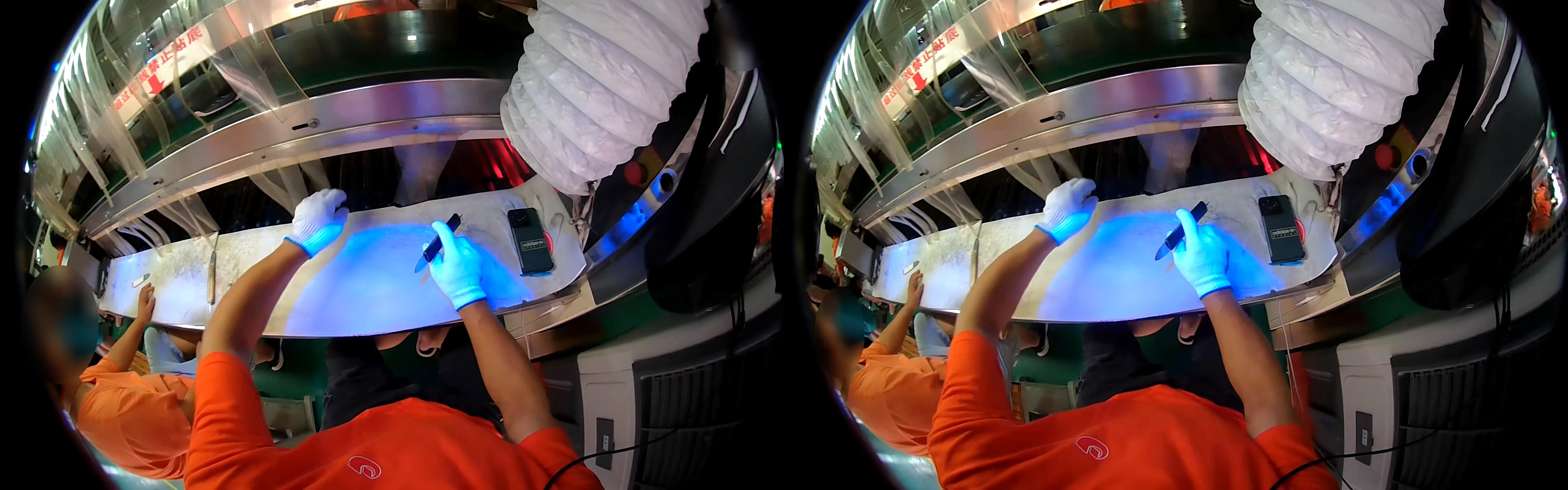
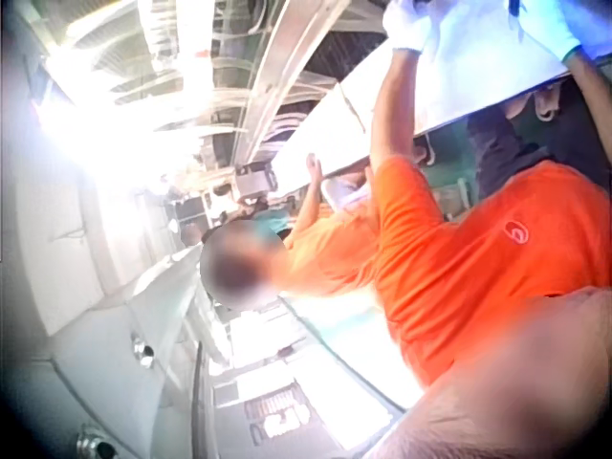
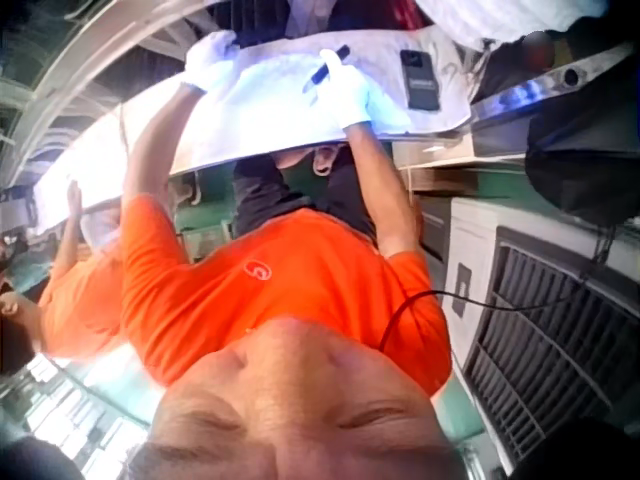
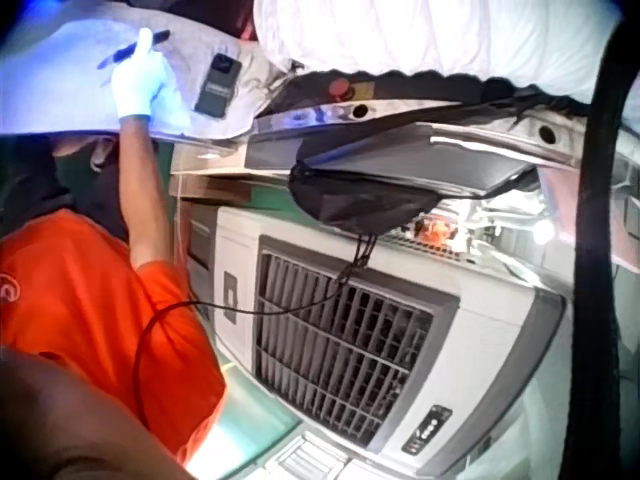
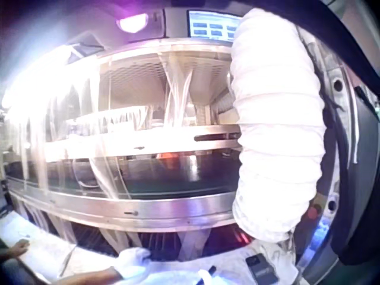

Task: The person uses a black tool to scrape and clean a white sneaker on a light table. They then pick up a white sneaker and attach a white strap to the heel area, securing it in place.

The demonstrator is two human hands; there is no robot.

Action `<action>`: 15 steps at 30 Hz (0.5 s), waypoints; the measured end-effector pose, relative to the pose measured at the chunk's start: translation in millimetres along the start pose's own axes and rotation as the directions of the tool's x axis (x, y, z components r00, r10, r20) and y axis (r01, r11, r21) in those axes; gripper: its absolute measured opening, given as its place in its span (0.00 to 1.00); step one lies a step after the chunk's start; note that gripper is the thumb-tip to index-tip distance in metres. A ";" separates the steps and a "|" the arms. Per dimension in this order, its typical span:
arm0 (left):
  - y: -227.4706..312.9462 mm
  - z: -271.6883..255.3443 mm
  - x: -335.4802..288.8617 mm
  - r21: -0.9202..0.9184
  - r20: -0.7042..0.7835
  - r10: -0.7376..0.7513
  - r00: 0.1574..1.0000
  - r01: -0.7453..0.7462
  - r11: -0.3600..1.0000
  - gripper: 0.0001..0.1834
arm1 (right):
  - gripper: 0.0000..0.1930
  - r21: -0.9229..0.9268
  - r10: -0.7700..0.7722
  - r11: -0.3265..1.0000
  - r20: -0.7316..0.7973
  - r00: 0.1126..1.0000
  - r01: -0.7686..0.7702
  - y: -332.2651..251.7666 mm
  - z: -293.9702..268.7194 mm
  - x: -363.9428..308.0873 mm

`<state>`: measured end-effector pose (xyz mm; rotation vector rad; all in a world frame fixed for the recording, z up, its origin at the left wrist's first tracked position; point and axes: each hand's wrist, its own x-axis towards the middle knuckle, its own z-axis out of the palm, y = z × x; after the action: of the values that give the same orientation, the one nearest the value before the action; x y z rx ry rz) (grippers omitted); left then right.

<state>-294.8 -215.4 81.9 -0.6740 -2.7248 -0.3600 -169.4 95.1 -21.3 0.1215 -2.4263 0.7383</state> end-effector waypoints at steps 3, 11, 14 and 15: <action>-0.4 50.8 39.7 -0.238 -0.110 -0.307 0.945 0.275 0.932 0.23 | 0.28 -0.017 -0.021 1.000 -0.028 0.999 0.020 -5.2 1.2 1.4; 50.3 158.9 152.2 -0.088 0.085 -0.211 0.974 0.218 0.972 0.32 | 0.35 0.003 -0.022 1.000 -0.019 1.000 0.022 -3.4 -0.9 2.4; 67.4 171.8 188.3 0.060 0.156 -0.107 0.982 0.098 0.993 0.27 | 0.28 -0.050 0.016 0.999 0.069 0.997 -0.013 -21.1 -16.9 10.0; 81.2 172.0 197.5 0.111 0.176 -0.058 0.983 0.039 0.993 0.26 | 0.28 0.001 0.016 1.000 0.071 0.997 -0.017 -13.4 -11.5 8.1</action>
<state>-462.0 -11.4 7.1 -0.6392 -2.9102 -0.1695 -166.8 90.6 -2.5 0.1306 -2.4969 0.7554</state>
